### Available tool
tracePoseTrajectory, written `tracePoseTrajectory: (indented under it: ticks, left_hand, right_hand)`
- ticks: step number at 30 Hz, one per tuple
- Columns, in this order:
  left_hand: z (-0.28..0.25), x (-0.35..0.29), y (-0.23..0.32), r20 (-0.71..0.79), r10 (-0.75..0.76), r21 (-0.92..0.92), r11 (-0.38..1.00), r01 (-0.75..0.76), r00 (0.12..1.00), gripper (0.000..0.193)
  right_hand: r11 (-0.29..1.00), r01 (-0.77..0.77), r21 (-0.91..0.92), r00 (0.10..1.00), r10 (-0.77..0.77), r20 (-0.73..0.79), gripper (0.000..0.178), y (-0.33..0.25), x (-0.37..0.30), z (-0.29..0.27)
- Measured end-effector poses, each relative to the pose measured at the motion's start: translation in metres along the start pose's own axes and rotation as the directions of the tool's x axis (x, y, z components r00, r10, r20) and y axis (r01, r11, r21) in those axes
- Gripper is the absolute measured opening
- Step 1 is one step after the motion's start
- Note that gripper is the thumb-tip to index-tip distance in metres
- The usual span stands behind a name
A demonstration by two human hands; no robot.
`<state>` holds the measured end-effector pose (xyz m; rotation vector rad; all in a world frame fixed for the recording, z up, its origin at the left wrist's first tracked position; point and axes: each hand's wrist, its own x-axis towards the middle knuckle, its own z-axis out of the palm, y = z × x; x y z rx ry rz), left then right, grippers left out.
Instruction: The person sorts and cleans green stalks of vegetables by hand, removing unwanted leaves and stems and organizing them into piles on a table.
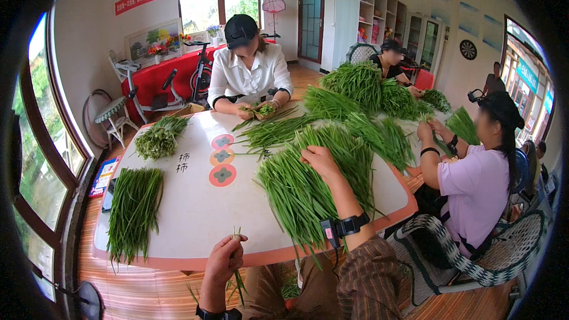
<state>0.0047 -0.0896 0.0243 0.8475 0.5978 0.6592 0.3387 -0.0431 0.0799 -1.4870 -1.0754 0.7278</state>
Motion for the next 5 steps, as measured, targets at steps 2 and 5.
tracePoseTrajectory:
  ticks: [2,5]
  left_hand:
    - [0.001,0.000,0.001,-0.027,0.008,-0.026,1.000,-0.008,1.000,0.018]
    - [0.001,0.004,-0.003,-0.086,0.070,-0.121,0.989,-0.080,0.994,0.023]
  right_hand:
    - [0.993,0.045,0.110,0.998,-0.049,0.034,0.020,-0.005,-0.005,0.007]
    - [0.999,0.028,0.039,0.970,-0.036,0.239,0.019,-0.005,-0.021,0.030]
